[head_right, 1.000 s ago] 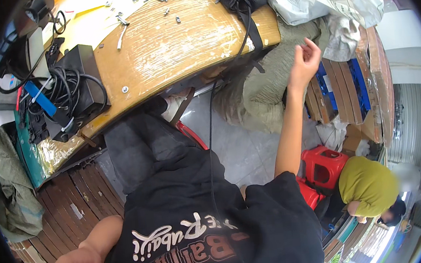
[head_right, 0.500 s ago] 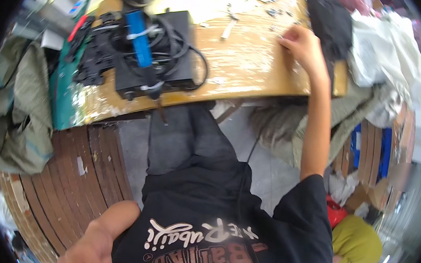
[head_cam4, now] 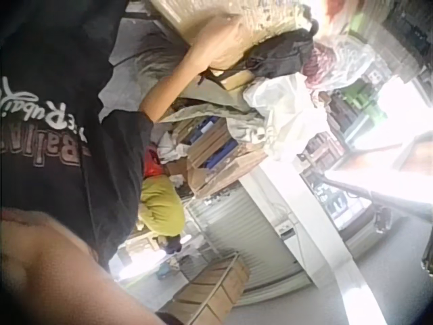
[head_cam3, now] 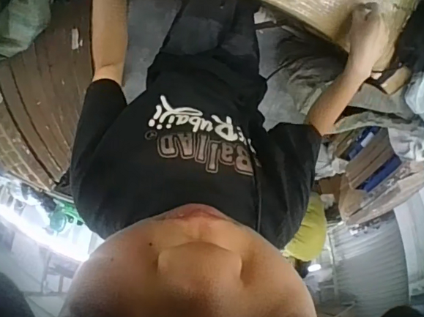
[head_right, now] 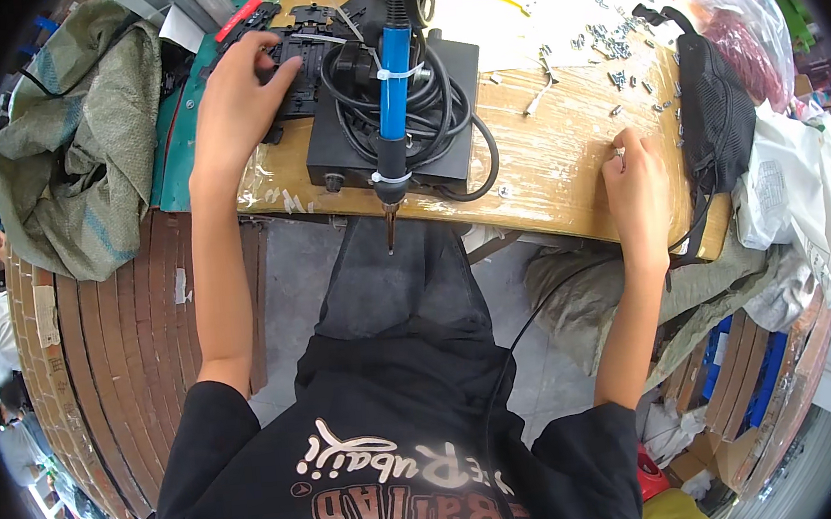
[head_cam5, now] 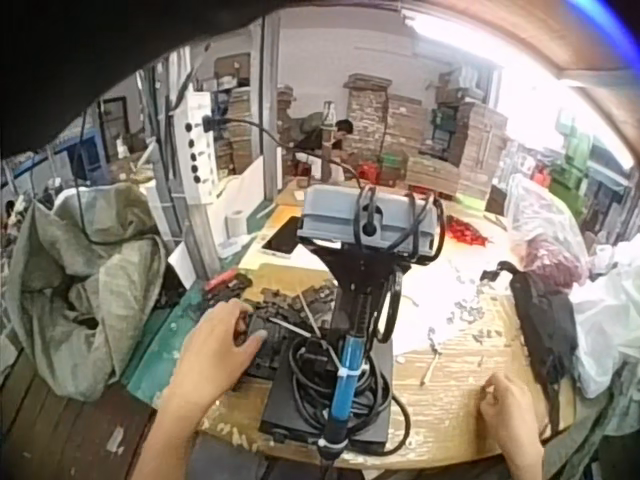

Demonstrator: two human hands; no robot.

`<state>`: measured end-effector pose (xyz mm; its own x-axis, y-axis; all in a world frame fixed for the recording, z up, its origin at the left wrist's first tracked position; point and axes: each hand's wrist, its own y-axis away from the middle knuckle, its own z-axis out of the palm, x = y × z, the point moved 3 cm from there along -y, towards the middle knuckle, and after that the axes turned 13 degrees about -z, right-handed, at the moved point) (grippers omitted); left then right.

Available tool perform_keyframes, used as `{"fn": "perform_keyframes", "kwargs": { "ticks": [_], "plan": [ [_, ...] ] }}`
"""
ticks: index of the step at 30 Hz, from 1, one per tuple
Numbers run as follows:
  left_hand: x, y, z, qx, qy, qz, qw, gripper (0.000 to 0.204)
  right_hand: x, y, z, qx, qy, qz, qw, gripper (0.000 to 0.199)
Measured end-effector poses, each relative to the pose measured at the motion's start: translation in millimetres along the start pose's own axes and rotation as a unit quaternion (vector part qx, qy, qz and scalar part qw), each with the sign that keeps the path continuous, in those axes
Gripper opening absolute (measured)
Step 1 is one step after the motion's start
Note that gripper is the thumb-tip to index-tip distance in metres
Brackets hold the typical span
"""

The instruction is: The person is manually assembling small plastic parts, fitting pins and components into a larger plastic housing.

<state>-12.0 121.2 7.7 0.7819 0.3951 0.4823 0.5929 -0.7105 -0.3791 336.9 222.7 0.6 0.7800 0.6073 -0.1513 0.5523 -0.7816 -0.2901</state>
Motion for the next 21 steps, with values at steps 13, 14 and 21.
{"fn": "perform_keyframes", "kwargs": {
  "ticks": [13, 14, 21],
  "plan": [
    [16.2, -46.4, 31.6, -0.146, -0.226, 0.07, 0.961, 0.05, 34.7, 46.2, 27.8, 0.26, -0.289, 0.056, 0.919, 0.014],
    [14.8, -49.4, 33.7, -0.181, -0.217, 0.065, 0.957, 0.051, 34.9, 46.3, 27.8, 0.261, -0.29, 0.057, 0.919, 0.014],
    [4.9, -65.5, 49.7, -0.207, -0.228, 0.164, 0.937, 0.041, 39.6, 47.1, 32.3, 0.259, -0.372, 0.077, 0.888, 0.01]
  ]
}}
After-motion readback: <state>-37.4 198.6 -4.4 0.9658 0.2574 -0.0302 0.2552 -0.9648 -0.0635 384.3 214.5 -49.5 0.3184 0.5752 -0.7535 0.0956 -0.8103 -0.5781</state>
